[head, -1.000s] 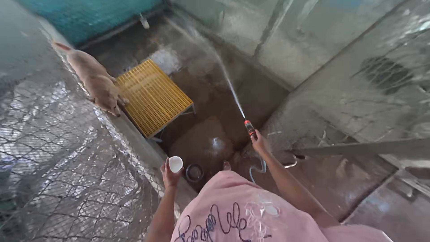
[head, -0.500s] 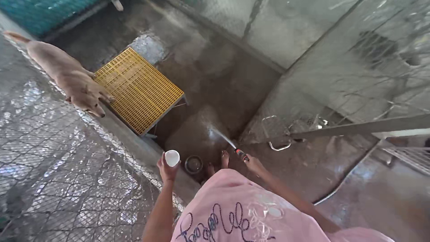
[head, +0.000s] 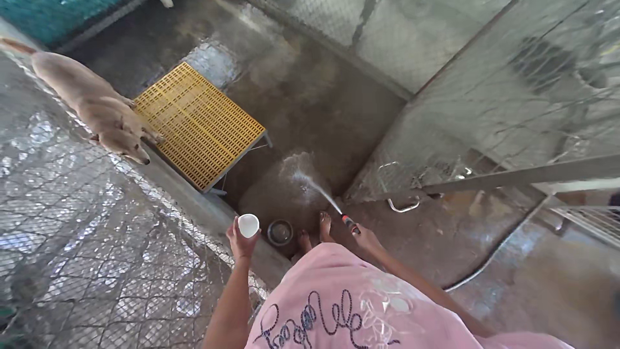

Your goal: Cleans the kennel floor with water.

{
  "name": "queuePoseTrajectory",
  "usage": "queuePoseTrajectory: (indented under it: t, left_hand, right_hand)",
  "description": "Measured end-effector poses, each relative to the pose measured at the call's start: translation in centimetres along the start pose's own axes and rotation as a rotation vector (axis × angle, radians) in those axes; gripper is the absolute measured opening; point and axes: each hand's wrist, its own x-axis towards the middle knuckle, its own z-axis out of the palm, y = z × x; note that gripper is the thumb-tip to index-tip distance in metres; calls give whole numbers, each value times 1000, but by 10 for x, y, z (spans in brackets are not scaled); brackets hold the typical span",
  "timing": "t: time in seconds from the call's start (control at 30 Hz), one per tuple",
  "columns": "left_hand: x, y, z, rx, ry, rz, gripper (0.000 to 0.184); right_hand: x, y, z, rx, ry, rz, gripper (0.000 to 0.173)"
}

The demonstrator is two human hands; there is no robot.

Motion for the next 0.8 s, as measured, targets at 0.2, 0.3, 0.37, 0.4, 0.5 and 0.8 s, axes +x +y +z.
queuePoseTrajectory:
  t: [0.2, 0.3, 0.37, 0.4, 0.5, 0.8]
  left_hand:
    - [0, -5, 2, -14, 19, 19, 106]
    - [1, -7, 3, -4, 7, 13, 107]
    - [1, -7, 2, 3, 2, 16, 109]
    - [2, -7, 2, 9, -3, 11, 109]
    - [2, -5, 0, 14, -14, 14, 108]
    - [4, -4, -3, 34, -26, 20, 107]
  right_hand:
    - [-7, 1, 21, -49, -120, -83, 53]
    - [-2, 3, 28, -30, -103, -44, 51]
    - [2, 5, 27, 24, -49, 18, 50]
    - [5, 7, 27, 55, -16, 46, 50]
    - [9, 10, 31, 99, 24, 81, 50]
    - [15, -3, 8, 193, 173, 114, 49]
